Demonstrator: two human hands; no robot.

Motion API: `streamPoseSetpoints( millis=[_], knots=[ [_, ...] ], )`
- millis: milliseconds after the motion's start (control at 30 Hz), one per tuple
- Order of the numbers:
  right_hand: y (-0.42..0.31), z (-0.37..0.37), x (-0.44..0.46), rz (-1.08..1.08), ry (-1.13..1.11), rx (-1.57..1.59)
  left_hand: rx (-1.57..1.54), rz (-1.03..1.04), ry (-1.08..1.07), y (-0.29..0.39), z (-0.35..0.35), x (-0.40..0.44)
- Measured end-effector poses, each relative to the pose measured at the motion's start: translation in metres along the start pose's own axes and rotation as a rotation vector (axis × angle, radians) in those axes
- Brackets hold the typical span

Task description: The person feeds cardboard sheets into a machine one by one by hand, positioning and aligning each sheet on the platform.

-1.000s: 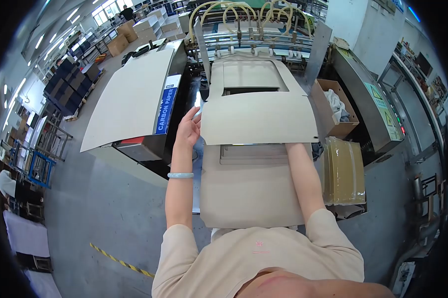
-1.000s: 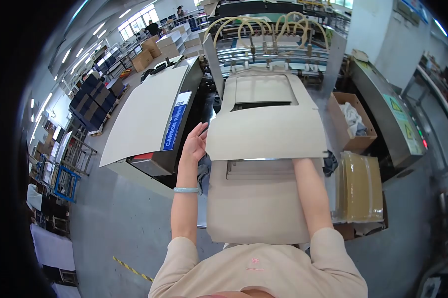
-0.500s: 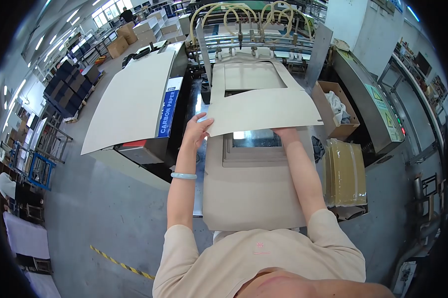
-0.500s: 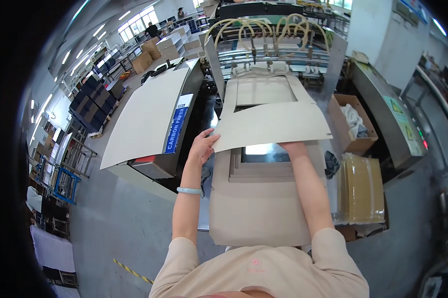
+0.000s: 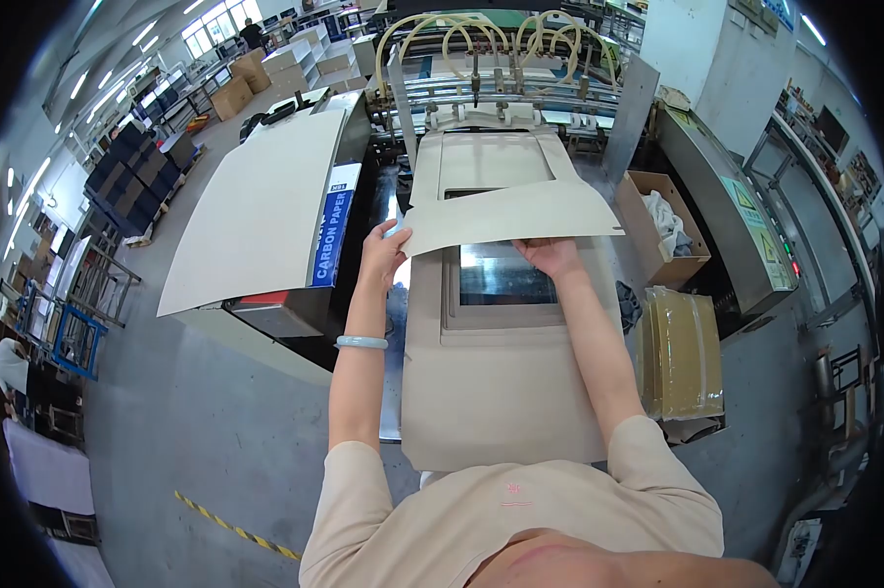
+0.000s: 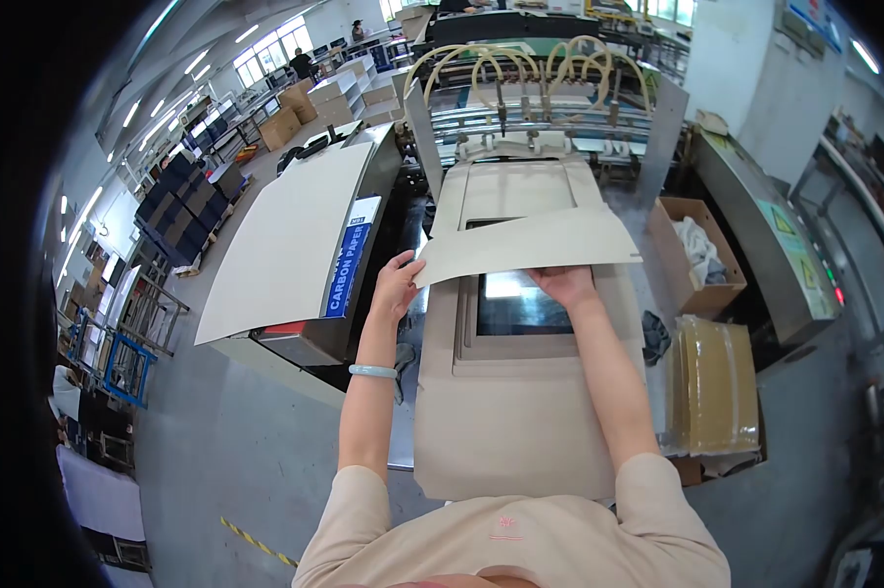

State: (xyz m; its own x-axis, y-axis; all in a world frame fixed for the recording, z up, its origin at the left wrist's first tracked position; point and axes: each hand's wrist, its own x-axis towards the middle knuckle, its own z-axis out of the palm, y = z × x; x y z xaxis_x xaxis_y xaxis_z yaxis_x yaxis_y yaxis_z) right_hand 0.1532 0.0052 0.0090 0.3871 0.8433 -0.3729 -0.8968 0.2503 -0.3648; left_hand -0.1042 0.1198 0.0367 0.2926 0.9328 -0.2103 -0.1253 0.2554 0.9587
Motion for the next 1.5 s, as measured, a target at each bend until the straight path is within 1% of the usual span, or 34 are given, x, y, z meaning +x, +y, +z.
streamPoseSetpoints(
  millis=[33, 167, 367, 567, 667, 867, 1000, 1200, 1333, 1500],
  knots=[
    [-0.001, 0.001, 0.001, -0.001, 0.0, -0.001, -0.001, 0.0, -0.001, 0.0, 0.001, 0.001],
    [-0.004, 0.003, 0.002, 0.046, -0.131, 0.052, -0.089, -0.015, -0.011, 0.003, 0.008, 0.008],
    [-0.008, -0.004, 0.02, 0.081, -0.245, 0.029, -0.046, -0.02, 0.02, 0.008, 0.015, 0.02],
    [-0.005, -0.009, 0.033, 0.104, -0.171, -0.018, -0.082, -0.04, 0.03, -0.004, 0.019, 0.038],
    [0.0, -0.018, 0.032, 0.123, -0.148, -0.063, -0.082, -0.072, 0.035, -0.016, 0.016, 0.039],
    [0.007, -0.024, 0.017, 0.188, -0.114, -0.154, -0.104, -0.068, 0.009, -0.029, 0.006, 0.031],
    [0.014, -0.036, 0.024, 0.241, -0.179, -0.391, -0.176, -0.056, 0.01, -0.02, 0.007, 0.014],
    [0.006, -0.025, 0.01, 0.194, -0.226, -0.326, -0.116, -0.028, -0.004, -0.019, 0.004, 0.004],
    [0.008, -0.021, 0.025, 0.126, -0.049, -0.349, 0.001, -0.025, -0.055, -0.015, 0.003, -0.01],
    [0.015, -0.014, 0.037, 0.112, -0.032, -0.357, 0.066, -0.001, -0.128, -0.013, -0.002, -0.026]
  ],
)
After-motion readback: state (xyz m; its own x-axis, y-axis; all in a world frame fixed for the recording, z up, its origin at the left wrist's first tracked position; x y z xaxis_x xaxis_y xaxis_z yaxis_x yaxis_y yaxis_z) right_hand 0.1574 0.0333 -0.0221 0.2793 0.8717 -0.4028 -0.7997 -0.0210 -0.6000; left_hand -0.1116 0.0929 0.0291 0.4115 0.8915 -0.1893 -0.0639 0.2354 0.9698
